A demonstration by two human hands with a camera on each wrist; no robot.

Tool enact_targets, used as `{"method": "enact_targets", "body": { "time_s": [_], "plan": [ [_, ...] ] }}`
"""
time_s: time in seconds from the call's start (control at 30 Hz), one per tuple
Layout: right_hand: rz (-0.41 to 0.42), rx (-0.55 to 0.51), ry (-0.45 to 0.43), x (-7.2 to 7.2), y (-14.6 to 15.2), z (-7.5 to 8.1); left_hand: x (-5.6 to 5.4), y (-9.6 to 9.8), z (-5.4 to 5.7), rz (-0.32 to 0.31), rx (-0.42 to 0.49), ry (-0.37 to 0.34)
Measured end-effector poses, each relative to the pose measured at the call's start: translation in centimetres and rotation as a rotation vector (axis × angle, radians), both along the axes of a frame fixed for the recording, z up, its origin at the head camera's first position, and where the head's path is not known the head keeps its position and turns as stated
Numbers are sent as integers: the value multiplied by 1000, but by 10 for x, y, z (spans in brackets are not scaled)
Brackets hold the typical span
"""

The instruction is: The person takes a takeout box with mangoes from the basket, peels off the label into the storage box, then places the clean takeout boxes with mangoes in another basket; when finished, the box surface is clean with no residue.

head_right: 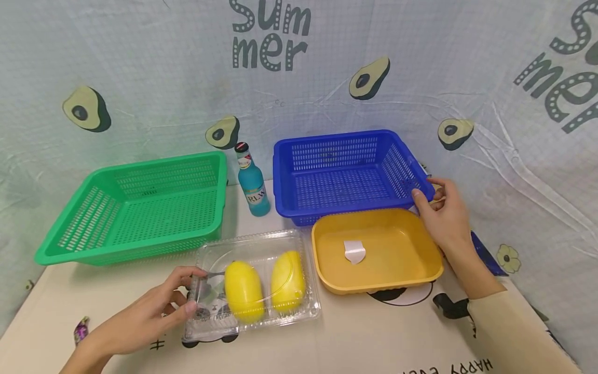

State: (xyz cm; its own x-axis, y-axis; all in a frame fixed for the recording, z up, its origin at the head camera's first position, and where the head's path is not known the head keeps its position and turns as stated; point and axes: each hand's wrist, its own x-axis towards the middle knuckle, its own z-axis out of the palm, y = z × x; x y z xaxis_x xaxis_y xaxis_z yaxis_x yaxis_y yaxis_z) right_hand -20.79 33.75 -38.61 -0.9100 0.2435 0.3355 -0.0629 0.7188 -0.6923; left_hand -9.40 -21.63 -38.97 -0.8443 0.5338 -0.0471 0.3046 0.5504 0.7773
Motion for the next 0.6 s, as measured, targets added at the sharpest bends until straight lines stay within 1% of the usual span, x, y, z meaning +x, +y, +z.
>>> {"method": "enact_targets", "body": {
  "time_s": [0.07,0.13,0.27,0.37,0.5,0.6],
  "plan": [
    [-15,-11,20,-2,5,-1,-1,1,1,-5,31,-12],
    [-5,-42,7,-3,8,-2,-1,1,1,-11,67,-23],
    [44,-80,-58,-5,12,-4,-2,0,0,8,147,-89],
    [79,-80,-107,-6,14,-5,-2,0,-1,11,200,-116],
    [113,-106,-159,-8,17,-7,-1,1,-1,9,250,-115],
    [136,-135,-184,-9,20,-8,0,1,1,9,283,-106]
  ]
}}
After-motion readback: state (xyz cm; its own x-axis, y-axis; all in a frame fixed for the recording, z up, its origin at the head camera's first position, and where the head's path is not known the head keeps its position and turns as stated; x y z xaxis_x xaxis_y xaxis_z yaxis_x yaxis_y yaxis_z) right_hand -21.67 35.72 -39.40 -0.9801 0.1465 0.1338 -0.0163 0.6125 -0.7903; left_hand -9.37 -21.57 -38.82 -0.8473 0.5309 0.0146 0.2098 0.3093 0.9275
